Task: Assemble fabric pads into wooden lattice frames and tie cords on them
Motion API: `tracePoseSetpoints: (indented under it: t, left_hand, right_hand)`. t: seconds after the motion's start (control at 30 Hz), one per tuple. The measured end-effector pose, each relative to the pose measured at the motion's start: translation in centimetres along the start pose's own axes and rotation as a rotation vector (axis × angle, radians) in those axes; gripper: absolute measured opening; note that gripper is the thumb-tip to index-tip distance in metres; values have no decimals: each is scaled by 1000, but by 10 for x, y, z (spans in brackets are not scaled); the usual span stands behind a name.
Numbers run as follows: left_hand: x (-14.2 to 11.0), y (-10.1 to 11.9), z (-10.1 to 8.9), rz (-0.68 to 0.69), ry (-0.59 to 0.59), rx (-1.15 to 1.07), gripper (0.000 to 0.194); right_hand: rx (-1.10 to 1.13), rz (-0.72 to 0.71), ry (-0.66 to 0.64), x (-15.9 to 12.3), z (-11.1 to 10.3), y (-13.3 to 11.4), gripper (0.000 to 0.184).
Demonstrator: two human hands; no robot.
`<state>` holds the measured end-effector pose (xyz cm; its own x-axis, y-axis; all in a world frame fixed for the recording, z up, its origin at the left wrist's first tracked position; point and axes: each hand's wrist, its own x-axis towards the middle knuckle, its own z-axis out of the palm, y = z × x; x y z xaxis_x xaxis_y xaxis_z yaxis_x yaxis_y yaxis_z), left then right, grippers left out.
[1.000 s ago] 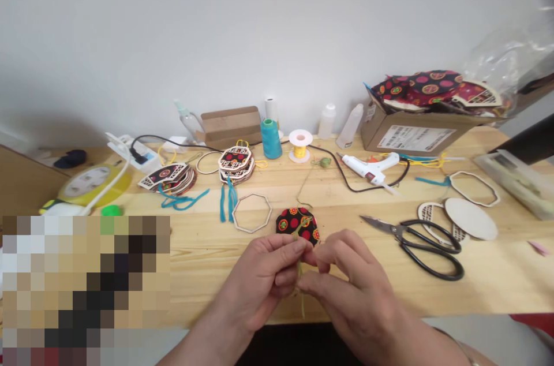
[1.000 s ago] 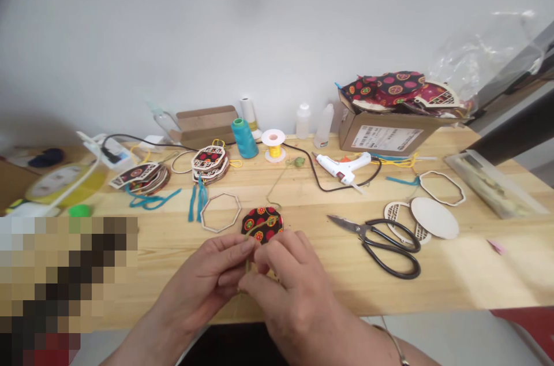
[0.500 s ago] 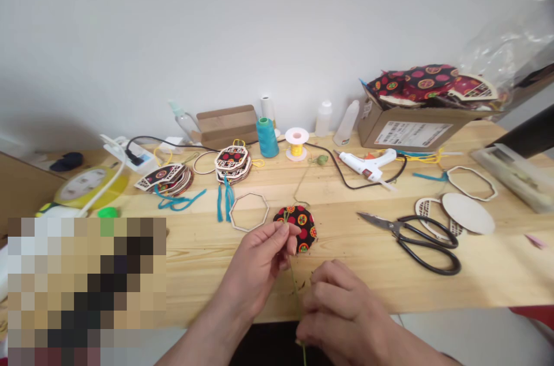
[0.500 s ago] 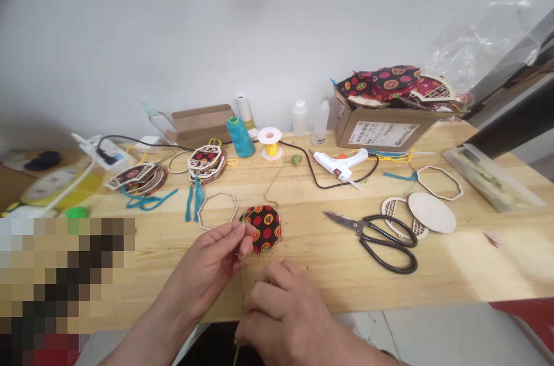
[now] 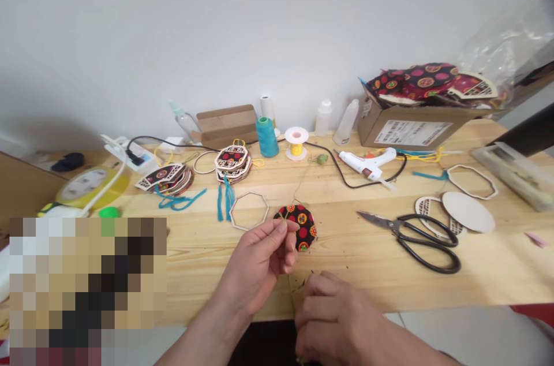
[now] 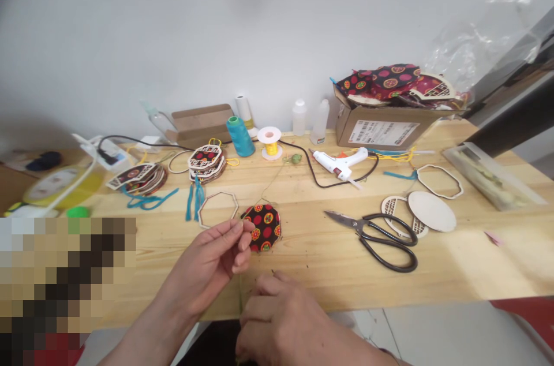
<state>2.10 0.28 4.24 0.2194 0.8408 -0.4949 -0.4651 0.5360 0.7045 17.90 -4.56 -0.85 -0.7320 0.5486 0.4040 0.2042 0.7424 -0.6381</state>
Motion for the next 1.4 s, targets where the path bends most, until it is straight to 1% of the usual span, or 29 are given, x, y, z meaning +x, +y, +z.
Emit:
tracePoseSetpoints:
  t: [0.13,0.2,0.27,0.33,0.37,0.4,0.43,0.47,0.53,0.57,0.6,0.63,0.73,0.8,0.9,1.0,1.13,1.2,1.3,1.33,1.37,1.4]
  left_hand:
    - [-1,-2,1,-8,0,-12,14]
    - [-1,-3,1,-4,4,0,16]
    - [-1,-4,0,3,20,24,18]
    - [-1,-4,-2,15,49,57,21]
    - [0,-3,-3,27,66,77,22]
    - [0,-3,-4,43,84,100,22]
    - [0,-3,-5,62,103,126,23]
    - [1,-2,-6,83,122,154,23]
    - [1,-2,-7,124,153,206,24]
    - [1,-2,-7,139,163,225,25]
    - [2,-2,-7,150,168,237,26]
    - [2,-2,-7,158,169,244,26]
    - [3,-2,-6,175,169,254,28]
    - [3,-3,-5,187,176,258,27]
    - [3,-3,-5,186,190,259,27]
    - [3,-4,-6,191,211,266,28]
    - [2,-4,-8,200,234,295,28]
    - [2,-4,-8,202,240,310,27]
    - [2,-4,-7,195,241,321,27]
    - [1,-4,-7,193,238,324,27]
    - [1,-4,-6,193,233,325,27]
    - [1,-4,-6,196,225,323,27]
  right_hand:
    - [11,43,-95,2,-6,-1,11]
    - [10,47,-141,7,-13,-6,14]
    - [16,89,-191,13,-23,-15,16]
    - [13,207,-219,15,-38,-23,16]
    - [-8,295,-216,14,-46,-25,17]
    - [-55,355,-185,11,-55,-25,21]
    - [-132,397,-127,5,-63,-22,27]
    - [-269,434,-28,-4,-71,-17,30]
    - [-625,528,115,-26,-85,-1,30]
    - [-797,612,146,-38,-90,8,31]
    - [-926,660,141,-50,-95,17,31]
    - [-1003,693,100,-61,-98,24,33]
    - [-1088,732,25,-83,-103,37,36]
    - [-1082,739,-14,-87,-104,38,39]
    - [-1062,757,-44,-83,-104,35,40]
    - [-1036,789,-14,-78,-105,32,38]
    - [-959,907,62,-74,-107,27,36]
    - [-853,925,145,-69,-108,24,33]
    - [-582,896,291,-56,-107,14,27]
    - [-472,887,306,-50,-107,10,26]
    - [-358,873,293,-43,-106,5,24]
    - [-247,851,250,-36,-105,1,22]
